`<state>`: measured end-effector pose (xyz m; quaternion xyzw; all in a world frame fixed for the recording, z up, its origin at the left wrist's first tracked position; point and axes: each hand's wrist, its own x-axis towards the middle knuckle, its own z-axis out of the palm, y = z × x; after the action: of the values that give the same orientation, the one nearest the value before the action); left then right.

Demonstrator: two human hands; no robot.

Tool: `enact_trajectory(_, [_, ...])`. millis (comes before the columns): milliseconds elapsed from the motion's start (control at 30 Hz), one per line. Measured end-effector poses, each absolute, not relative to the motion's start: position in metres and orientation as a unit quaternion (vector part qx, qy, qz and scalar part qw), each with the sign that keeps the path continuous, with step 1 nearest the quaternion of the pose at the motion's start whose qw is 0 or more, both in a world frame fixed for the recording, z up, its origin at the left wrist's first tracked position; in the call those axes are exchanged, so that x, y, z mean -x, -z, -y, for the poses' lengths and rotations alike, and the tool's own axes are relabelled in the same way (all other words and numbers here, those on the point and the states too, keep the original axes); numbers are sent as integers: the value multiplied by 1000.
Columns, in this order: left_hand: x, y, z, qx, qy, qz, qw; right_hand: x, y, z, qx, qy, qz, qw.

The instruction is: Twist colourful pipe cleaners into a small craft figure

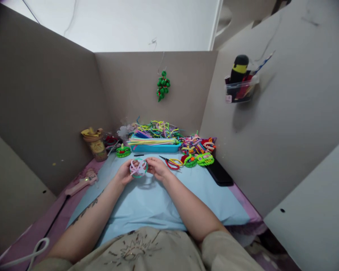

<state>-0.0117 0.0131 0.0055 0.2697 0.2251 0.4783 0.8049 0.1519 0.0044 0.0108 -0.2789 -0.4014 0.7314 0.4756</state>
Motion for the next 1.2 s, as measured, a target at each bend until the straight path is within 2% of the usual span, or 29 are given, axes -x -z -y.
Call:
enact_trajectory(167, [15, -7, -18, -219, -515, -230, 796, -153, -8, -6, 263, -741, 384, 484])
enact_trajectory(367, [16, -9, -20, -191, -571, -236, 763, -146, -2, -5, 273, -758, 391, 444])
enact_trajectory(600, [14, -9, -14, -242, -543, -246, 765, -148, -5, -6, 231, -803, 326, 443])
enact_trajectory(733, [15, -11, -10, -319, -497, -272, 759, -161, -18, -4, 228, -773, 379, 454])
enact_trajectory(833, [13, -12, -6, -437, -479, -314, 693, -164, -23, 0, 261, -740, 463, 412])
enact_trajectory(967, [8, -14, 3, -624, -456, -344, 533, -158, -20, 3, 319, -675, 552, 372])
enact_trajectory(1200, [5, -15, 6, -658, -445, -362, 487, -156, -16, -1, 318, -641, 584, 383])
